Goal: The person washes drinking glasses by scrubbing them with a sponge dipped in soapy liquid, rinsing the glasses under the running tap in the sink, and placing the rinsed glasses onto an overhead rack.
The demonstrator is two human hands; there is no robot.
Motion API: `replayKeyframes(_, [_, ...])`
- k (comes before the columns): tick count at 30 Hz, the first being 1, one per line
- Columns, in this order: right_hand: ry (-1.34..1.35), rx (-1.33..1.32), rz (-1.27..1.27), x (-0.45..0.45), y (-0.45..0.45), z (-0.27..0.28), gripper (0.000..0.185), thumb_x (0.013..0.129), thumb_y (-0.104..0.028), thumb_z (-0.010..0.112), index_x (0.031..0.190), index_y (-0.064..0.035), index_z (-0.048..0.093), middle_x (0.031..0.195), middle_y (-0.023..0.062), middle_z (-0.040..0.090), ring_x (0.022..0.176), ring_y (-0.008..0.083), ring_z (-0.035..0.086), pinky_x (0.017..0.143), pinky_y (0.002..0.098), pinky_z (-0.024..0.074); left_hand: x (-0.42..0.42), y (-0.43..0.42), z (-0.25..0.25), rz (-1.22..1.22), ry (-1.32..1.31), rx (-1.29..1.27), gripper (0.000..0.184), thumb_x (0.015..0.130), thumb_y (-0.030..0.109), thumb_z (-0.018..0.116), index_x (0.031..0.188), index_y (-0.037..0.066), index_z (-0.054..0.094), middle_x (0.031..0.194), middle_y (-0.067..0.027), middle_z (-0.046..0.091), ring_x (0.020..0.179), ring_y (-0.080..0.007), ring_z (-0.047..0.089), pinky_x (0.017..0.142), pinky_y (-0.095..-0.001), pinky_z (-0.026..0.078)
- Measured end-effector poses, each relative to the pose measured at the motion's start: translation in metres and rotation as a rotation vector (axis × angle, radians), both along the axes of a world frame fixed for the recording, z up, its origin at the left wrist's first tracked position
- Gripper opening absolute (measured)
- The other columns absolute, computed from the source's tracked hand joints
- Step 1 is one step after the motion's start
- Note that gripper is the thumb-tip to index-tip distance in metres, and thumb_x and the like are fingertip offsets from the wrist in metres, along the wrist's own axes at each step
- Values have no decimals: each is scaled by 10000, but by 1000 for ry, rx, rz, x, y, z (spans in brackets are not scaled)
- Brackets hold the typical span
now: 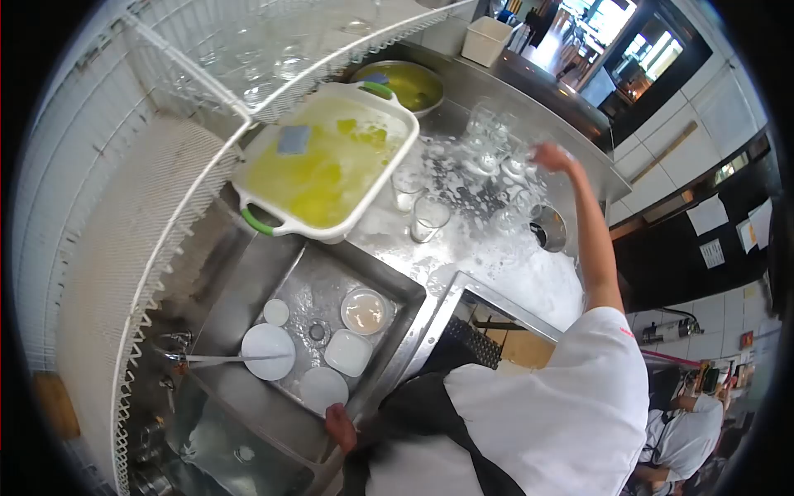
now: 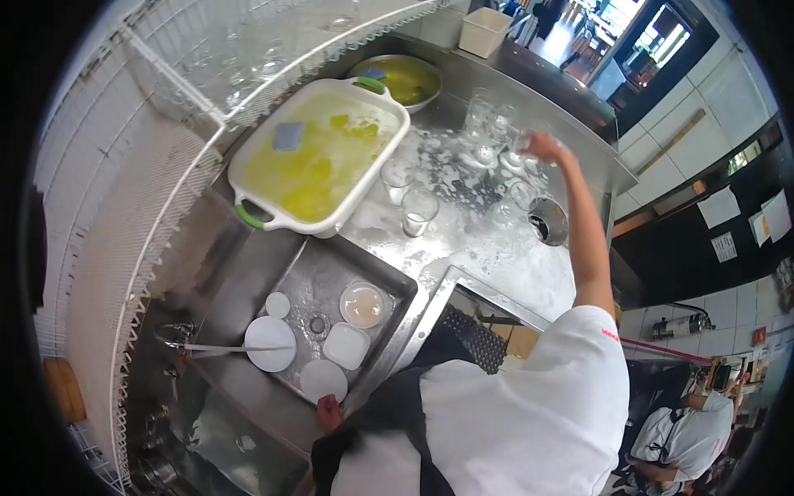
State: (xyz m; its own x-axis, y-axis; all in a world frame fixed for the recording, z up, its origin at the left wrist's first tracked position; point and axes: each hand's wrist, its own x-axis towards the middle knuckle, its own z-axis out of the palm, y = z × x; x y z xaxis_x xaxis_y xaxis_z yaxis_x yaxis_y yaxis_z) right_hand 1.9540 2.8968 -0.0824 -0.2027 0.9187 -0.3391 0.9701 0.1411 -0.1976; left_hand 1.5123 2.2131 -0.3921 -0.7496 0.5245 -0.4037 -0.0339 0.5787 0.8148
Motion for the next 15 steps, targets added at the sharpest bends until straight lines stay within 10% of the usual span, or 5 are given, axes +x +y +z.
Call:
replayKeyframes(4, [-157,68,220,54,-60,-100,626,794,-382,709,1298,-64,520,1254,190,570,1020,280,633,598,390,582,2,72,57,-368,195,-119,246,904,225,555,962,1,638,839,-167,641,774,-326,613,708,-430,473])
replayKeyframes(7, [427,-79,-344,50,-89,-127,460,824,-222,660,1229,-27,560,1220,188,574,976,308,643,557,363,600,-12,130,68,-690,433,-228,243,916,228,546,963,13,650,901,-191,647,837,-397,605,730,-453,470])
replayKeyframes(15, [901,-106,-322,-6,-49,-165,347,820,-69,499,1151,-13,586,1047,186,595,673,316,678,469,350,584,68,374,193,-740,503,429,166,881,109,601,1009,8,629,957,-162,625,875,-311,615,742,-382,487])
